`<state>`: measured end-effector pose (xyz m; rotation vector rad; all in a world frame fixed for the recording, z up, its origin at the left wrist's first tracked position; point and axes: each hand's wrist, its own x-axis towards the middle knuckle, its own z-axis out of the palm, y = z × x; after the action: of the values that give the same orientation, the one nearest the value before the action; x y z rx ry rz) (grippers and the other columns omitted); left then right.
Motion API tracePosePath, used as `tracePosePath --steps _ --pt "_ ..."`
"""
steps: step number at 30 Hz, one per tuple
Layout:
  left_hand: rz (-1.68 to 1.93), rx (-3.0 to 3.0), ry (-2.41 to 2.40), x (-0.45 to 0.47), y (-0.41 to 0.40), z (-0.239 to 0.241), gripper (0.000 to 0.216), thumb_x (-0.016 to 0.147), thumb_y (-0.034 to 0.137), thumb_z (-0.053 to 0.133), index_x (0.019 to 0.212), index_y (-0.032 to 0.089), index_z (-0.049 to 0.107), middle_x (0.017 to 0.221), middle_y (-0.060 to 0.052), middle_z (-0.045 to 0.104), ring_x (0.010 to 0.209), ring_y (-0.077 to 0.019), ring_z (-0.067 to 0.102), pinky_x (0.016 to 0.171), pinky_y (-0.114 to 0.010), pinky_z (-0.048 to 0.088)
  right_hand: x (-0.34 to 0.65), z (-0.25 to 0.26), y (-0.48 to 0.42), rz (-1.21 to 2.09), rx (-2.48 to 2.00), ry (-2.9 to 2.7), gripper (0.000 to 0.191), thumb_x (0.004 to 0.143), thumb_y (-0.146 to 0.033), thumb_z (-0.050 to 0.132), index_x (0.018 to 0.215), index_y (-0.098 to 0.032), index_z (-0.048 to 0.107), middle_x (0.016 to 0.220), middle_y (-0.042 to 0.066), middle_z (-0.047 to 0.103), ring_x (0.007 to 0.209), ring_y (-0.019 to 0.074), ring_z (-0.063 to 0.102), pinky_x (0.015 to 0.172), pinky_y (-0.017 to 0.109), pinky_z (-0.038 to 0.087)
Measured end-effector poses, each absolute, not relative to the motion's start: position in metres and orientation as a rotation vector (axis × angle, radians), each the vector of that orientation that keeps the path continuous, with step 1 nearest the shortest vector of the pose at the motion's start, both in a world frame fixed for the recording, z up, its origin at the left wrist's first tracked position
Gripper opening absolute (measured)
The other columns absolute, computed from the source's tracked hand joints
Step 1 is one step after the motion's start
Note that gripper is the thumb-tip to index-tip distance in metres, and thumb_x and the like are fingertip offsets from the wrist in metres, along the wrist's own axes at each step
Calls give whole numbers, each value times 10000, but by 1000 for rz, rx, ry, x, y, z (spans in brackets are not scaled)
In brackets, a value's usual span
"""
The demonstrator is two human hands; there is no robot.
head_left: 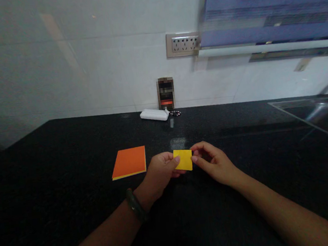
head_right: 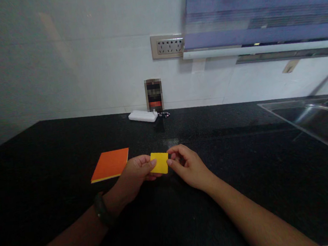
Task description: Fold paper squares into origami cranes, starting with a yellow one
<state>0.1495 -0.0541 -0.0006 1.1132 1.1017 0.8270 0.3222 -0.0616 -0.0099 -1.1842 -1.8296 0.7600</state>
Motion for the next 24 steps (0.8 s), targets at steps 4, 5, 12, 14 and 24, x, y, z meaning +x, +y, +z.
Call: tracePosePath --steps 4,5,12,14,24 --pt "890 1084 1119 148 -51 -2 138 745 242 535 784 112 560 680 -33 639 542 -92 598 500 -183 421 327 -4 -64 603 -1001 -2029 393 721 -236 597 1091 -238 466 1051 72 438 857 164 488 621 267 462" --pt "894 1079 1130 147 -50 -3 135 743 243 537 780 115 561 681 -33 640 542 -94 599 497 -184 420 328 -3 -65 578 -973 -2063 398 716 -236 606 1091 -244 473 1072 76 424 915 180 472 645 278 468" --pt "879 1166 1140 147 -51 -4 162 739 260 541 812 120 578 711 -43 652 584 -109 604 523 -202 432 328 -7 -61 440 -926 -2165 276 732 -195 594 1003 -234 561 1043 71 418 998 195 433 803 353 440" --pt "875 1176 1132 147 -51 -6 163 738 261 543 816 122 578 716 -42 654 593 -110 606 527 -201 433 328 -8 -60 403 -900 -2166 241 733 -197 596 971 -231 583 1052 68 414 966 185 446 814 356 434" --pt "863 1079 978 151 -53 -9 160 736 212 561 871 126 555 806 -55 667 675 -120 635 580 -201 462 321 -10 -60 229 -958 -2047 99 760 -155 534 795 -190 620 1031 80 455 961 191 470 813 356 431"
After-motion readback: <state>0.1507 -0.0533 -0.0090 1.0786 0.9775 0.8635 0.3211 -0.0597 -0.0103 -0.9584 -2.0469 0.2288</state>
